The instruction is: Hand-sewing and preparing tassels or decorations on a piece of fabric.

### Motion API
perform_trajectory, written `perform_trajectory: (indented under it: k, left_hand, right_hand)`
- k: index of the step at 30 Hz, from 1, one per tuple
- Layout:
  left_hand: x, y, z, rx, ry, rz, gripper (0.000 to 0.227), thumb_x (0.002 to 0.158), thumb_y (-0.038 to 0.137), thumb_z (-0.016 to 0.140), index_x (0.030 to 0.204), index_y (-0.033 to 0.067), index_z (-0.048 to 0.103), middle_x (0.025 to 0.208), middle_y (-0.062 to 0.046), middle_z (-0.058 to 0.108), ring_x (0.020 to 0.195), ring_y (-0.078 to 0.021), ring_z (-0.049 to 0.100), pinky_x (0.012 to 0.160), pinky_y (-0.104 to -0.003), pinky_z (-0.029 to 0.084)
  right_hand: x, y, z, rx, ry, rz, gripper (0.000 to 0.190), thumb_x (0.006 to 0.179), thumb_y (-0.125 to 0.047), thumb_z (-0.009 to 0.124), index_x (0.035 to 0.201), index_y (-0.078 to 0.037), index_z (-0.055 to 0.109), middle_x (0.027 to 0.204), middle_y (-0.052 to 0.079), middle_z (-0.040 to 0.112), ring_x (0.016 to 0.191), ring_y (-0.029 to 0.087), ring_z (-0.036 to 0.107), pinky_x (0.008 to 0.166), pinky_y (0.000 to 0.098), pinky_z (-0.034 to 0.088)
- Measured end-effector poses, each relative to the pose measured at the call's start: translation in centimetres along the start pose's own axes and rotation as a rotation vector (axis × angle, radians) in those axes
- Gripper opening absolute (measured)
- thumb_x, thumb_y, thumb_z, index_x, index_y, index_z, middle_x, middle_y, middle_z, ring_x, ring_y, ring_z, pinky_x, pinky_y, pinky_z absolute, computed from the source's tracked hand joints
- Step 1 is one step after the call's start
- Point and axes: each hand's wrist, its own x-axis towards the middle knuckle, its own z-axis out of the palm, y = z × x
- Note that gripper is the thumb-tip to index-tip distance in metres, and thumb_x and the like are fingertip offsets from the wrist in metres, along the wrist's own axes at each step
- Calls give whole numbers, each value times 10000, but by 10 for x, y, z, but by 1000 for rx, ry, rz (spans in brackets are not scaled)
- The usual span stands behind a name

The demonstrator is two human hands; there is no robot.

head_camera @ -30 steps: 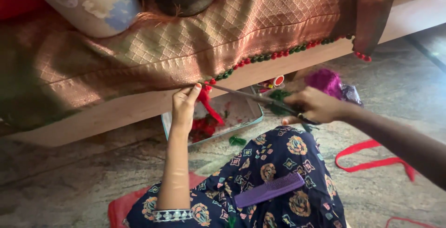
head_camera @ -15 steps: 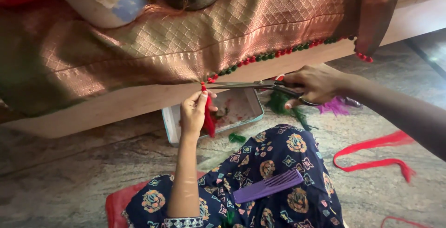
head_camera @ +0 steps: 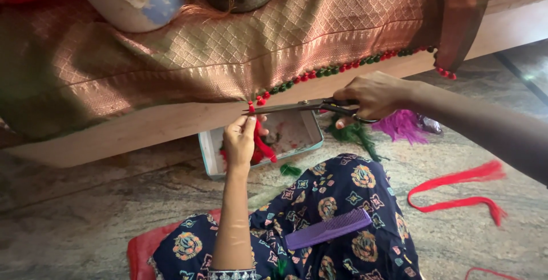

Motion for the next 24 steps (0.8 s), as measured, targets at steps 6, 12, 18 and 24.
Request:
perform_trajectory:
  k: [6, 12, 18, 24]
  left_hand:
    - [-1, 1, -1, 2, -11, 2, 257, 1044, 97, 538, 1038, -55, 745, 945, -99, 776, 665, -126, 698, 636, -254, 572]
    - [-3, 10, 2, 24, -2, -16, 261, 1040, 113, 547, 1037, -52, 749, 929, -93, 778, 670, -127, 705, 638, -259, 579]
    - [2, -2, 4, 102, 49, 72, 242, 1024, 87, 571, 1020, -60, 763, 898, -88, 784, 733, -126, 728, 690, -259, 590]
    - [3, -2, 12, 140, 129, 48, 233, 1013, 81, 582, 993, -76, 754, 857, -87, 775, 743, -135, 741, 705, -271, 592]
  right_hand:
    - [-1, -7, -6, 31, -63, 32, 764, 719, -851, 543, 937, -133, 684, 638, 50, 655, 528, 232, 634, 493, 463, 465]
    - [-2, -15, -14, 40, -84, 51, 757, 703, -830, 594, 973, -133, 708, 628, 58, 670, 561, 229, 659, 554, 476, 477]
    - [-2, -18, -13, 82, -80, 54, 640, 700, -755, 702, 877, -141, 736, 574, 43, 660, 554, 225, 661, 602, 456, 473]
    - [-6, -29, -24, 46, -98, 82, 555, 730, -685, 749, 848, -142, 735, 588, 27, 685, 570, 217, 658, 629, 467, 466]
